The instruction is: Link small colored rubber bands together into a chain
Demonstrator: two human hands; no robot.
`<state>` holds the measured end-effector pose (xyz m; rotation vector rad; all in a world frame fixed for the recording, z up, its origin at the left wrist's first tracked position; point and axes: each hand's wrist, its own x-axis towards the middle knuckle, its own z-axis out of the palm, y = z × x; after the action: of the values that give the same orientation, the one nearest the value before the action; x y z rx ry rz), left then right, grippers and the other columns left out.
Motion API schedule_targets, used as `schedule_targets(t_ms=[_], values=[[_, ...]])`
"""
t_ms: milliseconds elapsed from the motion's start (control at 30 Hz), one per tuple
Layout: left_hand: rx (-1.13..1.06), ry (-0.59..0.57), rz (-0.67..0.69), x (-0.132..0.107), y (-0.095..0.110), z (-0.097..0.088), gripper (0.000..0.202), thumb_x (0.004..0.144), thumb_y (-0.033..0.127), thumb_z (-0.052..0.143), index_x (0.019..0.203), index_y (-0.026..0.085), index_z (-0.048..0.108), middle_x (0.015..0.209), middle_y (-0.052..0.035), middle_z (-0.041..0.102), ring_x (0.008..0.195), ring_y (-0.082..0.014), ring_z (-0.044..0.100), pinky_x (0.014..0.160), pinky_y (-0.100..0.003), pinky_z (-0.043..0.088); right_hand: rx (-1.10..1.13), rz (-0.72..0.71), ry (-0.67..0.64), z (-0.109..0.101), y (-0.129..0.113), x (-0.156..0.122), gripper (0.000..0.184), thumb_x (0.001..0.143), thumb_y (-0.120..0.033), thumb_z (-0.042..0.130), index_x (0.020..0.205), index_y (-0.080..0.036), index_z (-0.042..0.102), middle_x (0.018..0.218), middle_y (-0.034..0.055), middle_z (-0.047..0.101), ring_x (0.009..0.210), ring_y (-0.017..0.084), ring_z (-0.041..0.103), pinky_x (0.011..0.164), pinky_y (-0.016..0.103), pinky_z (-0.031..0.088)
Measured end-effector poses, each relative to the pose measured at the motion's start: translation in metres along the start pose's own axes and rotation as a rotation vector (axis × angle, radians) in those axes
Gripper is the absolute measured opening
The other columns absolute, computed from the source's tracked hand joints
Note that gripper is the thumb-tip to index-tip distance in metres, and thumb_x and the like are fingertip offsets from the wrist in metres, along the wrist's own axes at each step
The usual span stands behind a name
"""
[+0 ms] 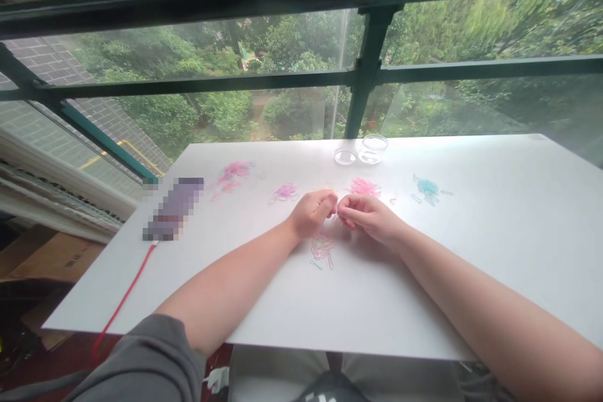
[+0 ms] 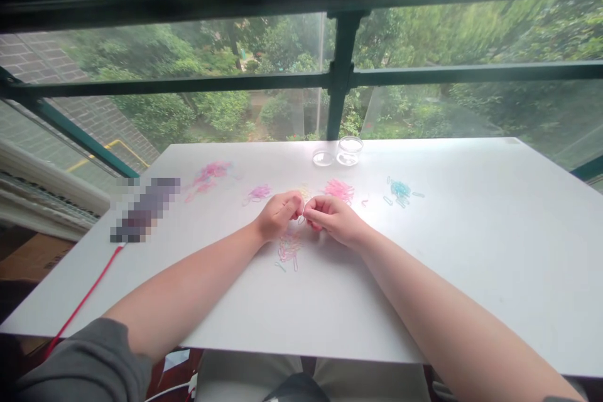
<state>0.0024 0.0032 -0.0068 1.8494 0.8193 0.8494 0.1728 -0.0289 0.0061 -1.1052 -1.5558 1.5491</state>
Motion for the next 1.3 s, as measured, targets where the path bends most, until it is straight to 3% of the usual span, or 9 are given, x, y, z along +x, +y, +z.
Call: schedule_targets(t_ms=[333, 533, 733, 1033, 1133, 1300], values=[[-0.061, 0.072, 0.015, -0.003, 0.000, 0.000, 0.054, 0.087, 0.055, 0.032, 0.059, 0.012, 0.047, 0.058, 0.0015, 0.045, 0.059, -0.0040, 0.042, 0.061, -0.019, 0.035, -0.179, 0.024, -0.068, 0.009, 0.004, -0.006, 0.032, 0.078, -0.043, 0.058, 0.075, -0.012, 0.049, 0.064, 0.0006, 0.053, 0.056, 0.006, 0.050, 0.055, 0.019, 0.041], [-0.090, 0.095, 0.006, -0.004, -0.001, -0.002, 0.050, 0.088, 0.051, 0.032, 0.060, 0.012, 0.045, 0.058, 0.0016, 0.043, 0.057, -0.0041, 0.041, 0.060, -0.019, 0.034, -0.113, 0.038, -0.064, 0.005, -0.001, -0.005, 0.032, 0.077, -0.042, 0.059, 0.074, -0.012, 0.049, 0.060, -0.0018, 0.046, 0.053, 0.005, 0.047, 0.051, 0.018, 0.038], [-0.024, 0.115, -0.005, -0.005, 0.001, -0.003, 0.037, 0.088, 0.040, 0.036, 0.067, 0.013, 0.049, 0.063, 0.0014, 0.049, 0.062, -0.0048, 0.045, 0.063, -0.018, 0.037, -0.101, 0.008, 0.016, 0.003, 0.000, -0.003, 0.035, 0.077, -0.046, 0.059, 0.076, -0.012, 0.051, 0.058, -0.0021, 0.045, 0.053, 0.004, 0.042, 0.050, 0.018, 0.033], [0.177, 0.041, -0.037, -0.007, 0.010, 0.000, 0.036, 0.078, 0.047, 0.054, 0.068, 0.012, 0.051, 0.063, 0.0027, 0.051, 0.059, -0.0035, 0.041, 0.058, -0.017, 0.031, -0.019, -0.074, 0.186, 0.011, 0.000, 0.000, 0.040, 0.074, -0.051, 0.060, 0.073, -0.013, 0.046, 0.055, -0.0025, 0.047, 0.052, 0.005, 0.042, 0.053, 0.019, 0.034], [0.211, 0.061, -0.055, -0.006, 0.009, 0.001, 0.032, 0.079, 0.041, 0.051, 0.066, 0.013, 0.048, 0.062, 0.0029, 0.049, 0.058, -0.0035, 0.040, 0.058, -0.017, 0.031, 0.048, -0.078, 0.283, 0.015, 0.003, 0.008, 0.039, 0.075, -0.050, 0.058, 0.075, -0.014, 0.045, 0.052, -0.0032, 0.045, 0.050, 0.005, 0.039, 0.050, 0.018, 0.029], [0.213, 0.061, -0.096, -0.005, 0.006, 0.002, 0.028, 0.081, 0.035, 0.047, 0.064, 0.012, 0.046, 0.060, 0.0028, 0.047, 0.057, -0.0033, 0.038, 0.056, -0.017, 0.029, 0.076, -0.078, 0.289, 0.017, 0.007, 0.016, 0.039, 0.075, -0.051, 0.057, 0.074, -0.014, 0.045, 0.052, -0.0031, 0.044, 0.049, 0.005, 0.039, 0.051, 0.019, 0.029]])
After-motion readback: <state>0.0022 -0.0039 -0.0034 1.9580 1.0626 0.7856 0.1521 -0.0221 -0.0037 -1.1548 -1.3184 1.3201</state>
